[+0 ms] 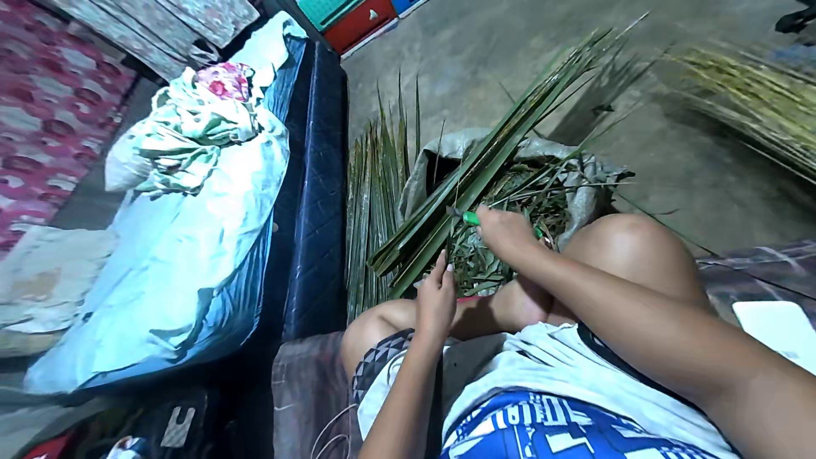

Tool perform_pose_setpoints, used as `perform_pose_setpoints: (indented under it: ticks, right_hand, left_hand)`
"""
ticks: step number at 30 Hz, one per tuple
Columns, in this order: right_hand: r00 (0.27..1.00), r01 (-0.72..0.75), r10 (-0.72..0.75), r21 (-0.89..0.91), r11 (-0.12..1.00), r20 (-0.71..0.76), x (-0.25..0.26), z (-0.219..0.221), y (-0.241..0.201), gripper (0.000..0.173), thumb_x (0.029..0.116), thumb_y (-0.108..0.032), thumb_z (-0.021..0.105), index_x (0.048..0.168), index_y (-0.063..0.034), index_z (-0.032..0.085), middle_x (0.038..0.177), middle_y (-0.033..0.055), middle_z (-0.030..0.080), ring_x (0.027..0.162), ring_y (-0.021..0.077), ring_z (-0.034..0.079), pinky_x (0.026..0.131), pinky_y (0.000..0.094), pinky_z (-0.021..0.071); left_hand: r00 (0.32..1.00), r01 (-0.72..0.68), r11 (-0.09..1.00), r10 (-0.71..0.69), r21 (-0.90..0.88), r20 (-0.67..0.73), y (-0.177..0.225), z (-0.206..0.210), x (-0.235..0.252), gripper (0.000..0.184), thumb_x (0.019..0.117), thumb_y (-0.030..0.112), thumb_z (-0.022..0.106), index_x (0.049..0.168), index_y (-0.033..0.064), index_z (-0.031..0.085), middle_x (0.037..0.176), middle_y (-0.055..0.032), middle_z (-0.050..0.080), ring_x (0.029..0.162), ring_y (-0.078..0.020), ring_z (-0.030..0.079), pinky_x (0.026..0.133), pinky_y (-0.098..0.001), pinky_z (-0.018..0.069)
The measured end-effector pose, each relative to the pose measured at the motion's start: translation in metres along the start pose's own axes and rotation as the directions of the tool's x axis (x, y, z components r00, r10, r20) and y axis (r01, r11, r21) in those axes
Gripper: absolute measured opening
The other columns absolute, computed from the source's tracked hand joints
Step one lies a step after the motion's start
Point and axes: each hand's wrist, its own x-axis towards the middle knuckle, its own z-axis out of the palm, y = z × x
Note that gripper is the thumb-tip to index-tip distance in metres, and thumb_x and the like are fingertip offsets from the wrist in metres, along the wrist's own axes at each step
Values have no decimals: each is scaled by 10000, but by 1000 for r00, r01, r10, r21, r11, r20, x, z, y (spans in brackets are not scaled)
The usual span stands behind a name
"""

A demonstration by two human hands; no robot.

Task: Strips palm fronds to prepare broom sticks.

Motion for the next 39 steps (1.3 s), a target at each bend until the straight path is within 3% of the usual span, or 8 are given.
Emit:
perform_pose_setpoints:
  ticks: [7,14,17,20,26,29,32,39]
  right_hand:
    - [907,278,-308,142,950,287,-46,19,-13,335,1094,-263,455,1230,11,593,1134,257,667,1095,436,660,896,620,504]
    - [981,128,-123,-22,992,148,-23,13,-12,344,1096,-211,478,1347,11,554,1240,281,662,1180,471,646,933,639,510]
    - [999,23,-22,-24,999,38,-2,4,-3,302,1096,-228,494,1298,-18,575,1185,242,688,1124,444,678,879,613,538]
    - [993,98,-101,56,994,56,-9,0,0,309,1084,-260,515,1247,-12,598,1124,246,695,1085,442,683,879,620,528]
    - [898,236,-295,210,949,325,-50,20,-14,317,1097,-253,443,1180,4,608,1095,231,661,1045,391,663,875,582,508]
    - [931,229,-240,72,971,277,-42,17,-14,345,1100,-257,462,1272,18,581,1193,269,666,1145,448,654,930,622,504]
    - [961,186,-175,-34,982,215,-27,13,-13,343,1090,-226,486,1328,11,558,1236,278,661,1181,470,643,933,634,506]
    - [972,173,-159,-73,982,172,-24,11,-19,332,1089,-201,485,1351,-8,550,1265,251,658,1191,442,648,911,610,524]
  left_hand:
    - [998,37,999,-39,-28,-55,-3,-8,5,431,1111,185,382,1509,69,498,814,-62,651,627,-106,553,621,-296,481]
    - [1000,-5,999,6,43,-14,-9,0,-6,443,1122,232,386,1520,65,486,819,-88,659,640,-143,571,665,-343,506]
    - [1000,-9,999,9,40,-2,-10,2,-12,446,1122,236,387,1533,84,472,818,-80,660,637,-134,575,663,-331,508]
    - [1000,-1,1000,2,30,-15,-14,1,-10,448,1121,244,396,1531,82,478,776,-65,634,619,-130,552,641,-325,493]
    - [999,3,998,1,70,-49,-7,-5,-3,446,1091,151,366,1504,61,506,801,-61,646,655,-126,574,667,-324,502]
    - [1000,11,988,-6,151,-30,-4,-2,-5,393,1114,213,385,1382,8,587,866,-107,682,743,-196,639,756,-402,535]
    - [1000,-2,981,6,193,-23,1,1,-6,464,1120,224,386,1525,10,459,927,-155,695,793,-245,650,806,-437,538]
    - [999,9,961,3,275,-44,11,-2,-4,466,1112,199,377,1546,40,440,1074,-185,710,933,-281,688,897,-465,540]
